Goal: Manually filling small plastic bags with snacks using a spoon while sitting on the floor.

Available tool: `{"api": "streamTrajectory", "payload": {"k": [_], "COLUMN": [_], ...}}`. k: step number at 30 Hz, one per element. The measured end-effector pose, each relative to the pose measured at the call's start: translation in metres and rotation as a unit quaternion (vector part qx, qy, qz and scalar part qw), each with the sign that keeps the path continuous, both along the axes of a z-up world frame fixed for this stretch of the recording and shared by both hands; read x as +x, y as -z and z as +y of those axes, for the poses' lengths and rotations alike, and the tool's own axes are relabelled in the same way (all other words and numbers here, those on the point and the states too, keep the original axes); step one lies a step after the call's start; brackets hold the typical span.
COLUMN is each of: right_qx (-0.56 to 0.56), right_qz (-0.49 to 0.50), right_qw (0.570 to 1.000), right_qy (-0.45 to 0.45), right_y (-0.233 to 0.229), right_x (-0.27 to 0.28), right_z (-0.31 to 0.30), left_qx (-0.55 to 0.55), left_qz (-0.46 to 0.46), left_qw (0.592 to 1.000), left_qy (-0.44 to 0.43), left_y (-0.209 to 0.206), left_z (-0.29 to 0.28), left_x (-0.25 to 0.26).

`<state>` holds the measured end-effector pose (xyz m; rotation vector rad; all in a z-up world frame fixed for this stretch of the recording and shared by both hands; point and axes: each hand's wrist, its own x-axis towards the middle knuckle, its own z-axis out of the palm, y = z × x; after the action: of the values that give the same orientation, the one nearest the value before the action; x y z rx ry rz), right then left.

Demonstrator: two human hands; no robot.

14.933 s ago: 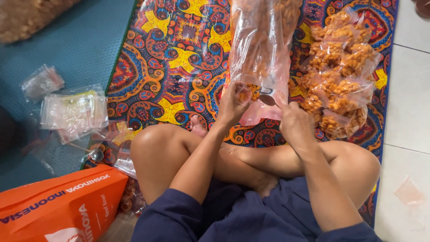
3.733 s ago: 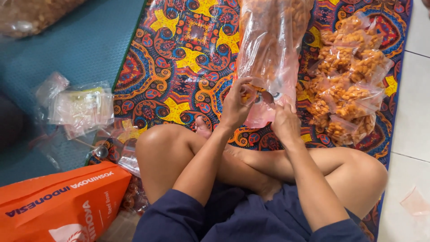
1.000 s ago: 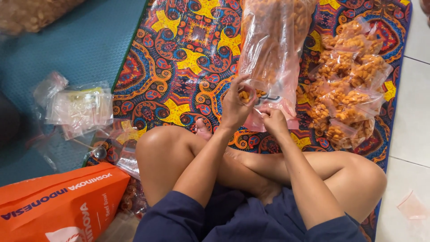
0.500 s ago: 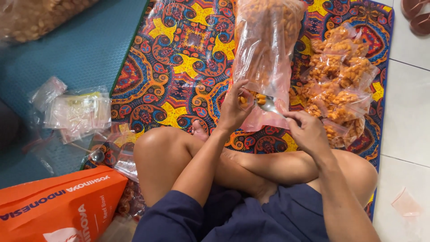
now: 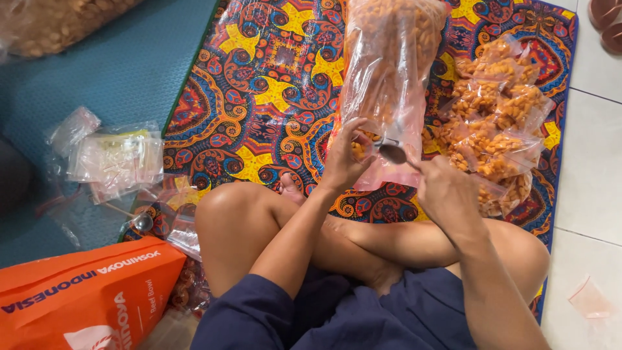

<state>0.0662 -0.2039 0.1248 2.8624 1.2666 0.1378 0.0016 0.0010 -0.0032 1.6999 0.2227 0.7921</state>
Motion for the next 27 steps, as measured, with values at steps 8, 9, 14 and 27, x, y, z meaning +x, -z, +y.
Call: {"api": "streamTrajectory", "payload": {"k": [8,9,14,27], "right_qx": [0.224,0.295,0.300,0.435], "right_qz": [0.107,0.220,0.401,0.623], "right_qw": [0.965,0.924,0.865,0.650], "right_qy": [-0.088,-0.099,0.035,0.001], "right_y": [0.089,0.093,0.086,0.132], "right_x": [0.007,0.003,-0.037,0.025], "right_z": [0.024,0.031,0.047,0.010], "left_qx": [-0.052,-0.070,-0.108,-0.210], "left_qz": [0.068,0.082,0.120,0.119], "left_qw": [0.996,0.994,0.987,0.959], "left_qy": [-0.003,-0.001,0.011,0.146], "left_y": [-0.002,0.001,-0.017,0.002], "left_z": [-0.015,-0.020,-0.038,-0.026], "left_x": [-0.004,-0.002,-0.007,-0.004]}}
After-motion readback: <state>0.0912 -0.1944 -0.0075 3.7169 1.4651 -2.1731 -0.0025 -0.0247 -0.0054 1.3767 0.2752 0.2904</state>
